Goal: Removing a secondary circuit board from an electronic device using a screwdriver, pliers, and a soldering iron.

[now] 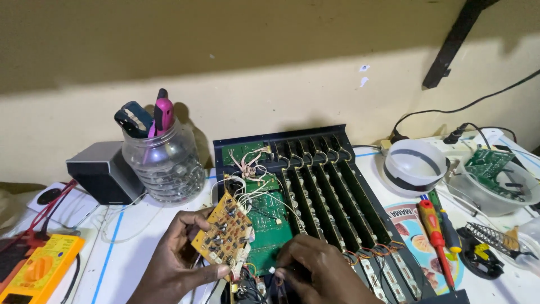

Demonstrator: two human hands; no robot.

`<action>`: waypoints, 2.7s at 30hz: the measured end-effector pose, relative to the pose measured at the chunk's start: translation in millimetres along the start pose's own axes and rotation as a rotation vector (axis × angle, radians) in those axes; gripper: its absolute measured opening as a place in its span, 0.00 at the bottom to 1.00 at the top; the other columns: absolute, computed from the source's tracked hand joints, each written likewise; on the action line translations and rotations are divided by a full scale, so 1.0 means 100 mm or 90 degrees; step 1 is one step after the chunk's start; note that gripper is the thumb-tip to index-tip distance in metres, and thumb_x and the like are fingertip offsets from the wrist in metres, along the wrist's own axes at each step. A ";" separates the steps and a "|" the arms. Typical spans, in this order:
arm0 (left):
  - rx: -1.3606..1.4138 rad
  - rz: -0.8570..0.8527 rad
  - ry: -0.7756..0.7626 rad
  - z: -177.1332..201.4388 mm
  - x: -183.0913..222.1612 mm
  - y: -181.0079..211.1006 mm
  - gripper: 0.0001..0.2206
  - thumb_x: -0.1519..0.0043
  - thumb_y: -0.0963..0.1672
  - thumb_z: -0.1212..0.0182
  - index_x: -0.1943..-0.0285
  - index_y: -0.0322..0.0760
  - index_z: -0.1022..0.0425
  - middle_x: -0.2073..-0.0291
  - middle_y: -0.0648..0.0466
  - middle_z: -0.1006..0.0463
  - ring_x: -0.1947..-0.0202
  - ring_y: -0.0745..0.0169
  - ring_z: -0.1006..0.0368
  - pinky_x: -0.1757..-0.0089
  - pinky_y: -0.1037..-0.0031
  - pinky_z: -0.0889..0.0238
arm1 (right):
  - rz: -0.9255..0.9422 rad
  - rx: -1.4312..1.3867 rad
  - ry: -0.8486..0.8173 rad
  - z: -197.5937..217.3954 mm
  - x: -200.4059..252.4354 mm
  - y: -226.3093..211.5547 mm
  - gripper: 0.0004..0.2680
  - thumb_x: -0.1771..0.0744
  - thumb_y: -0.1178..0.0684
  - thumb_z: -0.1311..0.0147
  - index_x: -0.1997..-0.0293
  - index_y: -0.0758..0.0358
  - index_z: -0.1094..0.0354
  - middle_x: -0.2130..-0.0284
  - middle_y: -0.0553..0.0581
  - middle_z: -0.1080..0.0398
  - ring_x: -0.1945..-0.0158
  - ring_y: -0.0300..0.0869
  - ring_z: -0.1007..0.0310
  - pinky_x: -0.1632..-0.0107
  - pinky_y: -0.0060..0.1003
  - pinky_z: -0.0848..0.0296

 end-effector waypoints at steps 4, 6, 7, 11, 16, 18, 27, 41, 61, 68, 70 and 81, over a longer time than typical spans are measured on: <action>0.050 -0.132 -0.066 -0.01 -0.03 -0.06 0.28 0.58 0.36 0.18 0.53 0.41 0.31 0.33 0.42 0.24 0.42 0.45 0.20 0.48 0.56 0.21 | -0.018 0.005 -0.018 -0.06 -0.01 0.11 0.08 0.33 0.45 0.41 0.61 0.55 0.23 0.59 0.51 0.22 0.57 0.41 0.20 0.57 0.36 0.22; 0.110 -0.189 -0.114 -0.03 -0.05 -0.07 0.28 0.58 0.38 0.17 0.52 0.40 0.31 0.32 0.38 0.30 0.39 0.42 0.25 0.47 0.52 0.21 | 0.083 -0.014 0.030 -0.04 -0.03 0.13 0.05 0.33 0.49 0.39 0.63 0.56 0.24 0.63 0.54 0.22 0.61 0.43 0.19 0.60 0.36 0.22; 0.106 -0.195 -0.107 -0.02 -0.11 -0.15 0.28 0.58 0.38 0.17 0.52 0.40 0.31 0.32 0.38 0.30 0.39 0.42 0.25 0.47 0.52 0.21 | 0.093 -0.017 0.029 -0.03 -0.03 0.13 0.05 0.33 0.49 0.39 0.63 0.56 0.24 0.63 0.54 0.22 0.61 0.43 0.19 0.60 0.36 0.22; 0.203 -0.296 -0.197 -0.06 -0.06 -0.09 0.28 0.53 0.37 0.18 0.48 0.36 0.34 0.36 0.39 0.32 0.40 0.42 0.27 0.46 0.53 0.26 | 0.062 -0.019 0.023 -0.09 -0.05 0.34 0.05 0.34 0.45 0.38 0.66 0.50 0.21 0.65 0.49 0.21 0.61 0.39 0.15 0.56 0.35 0.21; 0.193 -0.244 -0.141 -0.05 -0.04 -0.08 0.29 0.55 0.40 0.16 0.48 0.37 0.32 0.41 0.37 0.27 0.43 0.40 0.24 0.46 0.53 0.24 | 0.033 0.025 0.047 -0.14 -0.09 0.41 0.06 0.37 0.43 0.33 0.70 0.48 0.17 0.66 0.46 0.17 0.58 0.35 0.12 0.55 0.31 0.15; 0.216 -0.182 -0.128 -0.06 -0.02 -0.13 0.30 0.55 0.36 0.19 0.46 0.35 0.32 0.49 0.37 0.23 0.48 0.41 0.21 0.47 0.55 0.24 | 0.043 0.004 0.061 -0.11 -0.06 0.33 0.05 0.36 0.46 0.34 0.69 0.50 0.18 0.65 0.48 0.17 0.58 0.38 0.12 0.55 0.35 0.16; -0.266 -0.111 -0.116 -0.37 0.27 0.32 0.40 0.54 0.57 0.28 0.29 0.56 0.35 0.36 0.63 0.16 0.38 0.67 0.20 0.35 0.53 0.41 | -0.410 -0.369 0.120 0.10 -0.06 -0.05 0.23 0.38 0.46 0.44 0.33 0.56 0.32 0.49 0.60 0.14 0.61 0.47 0.12 0.58 0.39 0.13; -0.642 -0.321 0.034 -0.24 0.04 0.14 0.28 0.51 0.34 0.37 0.41 0.51 0.28 0.47 0.58 0.19 0.45 0.59 0.25 0.43 0.57 0.42 | -0.594 -0.416 0.148 0.16 -0.03 -0.04 0.28 0.37 0.63 0.40 0.28 0.42 0.38 0.33 0.62 0.36 0.27 0.52 0.38 0.31 0.55 0.32; -0.915 -0.498 -0.123 -0.71 -0.09 0.06 0.25 0.45 0.40 0.36 0.36 0.33 0.31 0.29 0.41 0.38 0.28 0.41 0.47 0.32 0.38 0.71 | -0.457 -0.380 0.142 0.14 -0.08 -0.14 0.21 0.38 0.66 0.41 0.39 0.54 0.26 0.33 0.48 0.25 0.34 0.45 0.24 0.37 0.47 0.19; -0.888 -0.360 -0.020 -0.76 -0.34 0.16 0.19 0.33 0.52 0.49 0.41 0.40 0.24 0.32 0.50 0.33 0.28 0.49 0.45 0.32 0.41 0.70 | -0.452 -0.165 0.079 0.17 -0.04 -0.13 0.22 0.39 0.52 0.35 0.37 0.40 0.26 0.33 0.40 0.26 0.29 0.41 0.29 0.30 0.46 0.30; -0.884 -0.334 -0.026 -0.76 -0.41 0.14 0.17 0.34 0.51 0.46 0.43 0.40 0.23 0.32 0.50 0.33 0.28 0.50 0.45 0.31 0.40 0.71 | -0.423 -0.135 0.073 0.15 -0.06 -0.08 0.21 0.39 0.50 0.35 0.38 0.40 0.27 0.34 0.39 0.26 0.31 0.38 0.27 0.30 0.44 0.31; -0.731 -0.513 -0.061 -0.64 -0.20 0.34 0.15 0.44 0.40 0.38 0.48 0.45 0.18 0.42 0.51 0.23 0.38 0.53 0.32 0.30 0.43 0.70 | -0.463 -0.092 0.128 0.29 0.04 -0.13 0.20 0.37 0.42 0.42 0.38 0.43 0.27 0.37 0.44 0.24 0.37 0.40 0.21 0.41 0.39 0.17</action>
Point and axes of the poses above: each hand's wrist, its own x-axis away from the middle knuckle, its own z-axis out of the back of the hand, y = z × x, the point moved 6 cm from there along -x, towards the middle knuckle
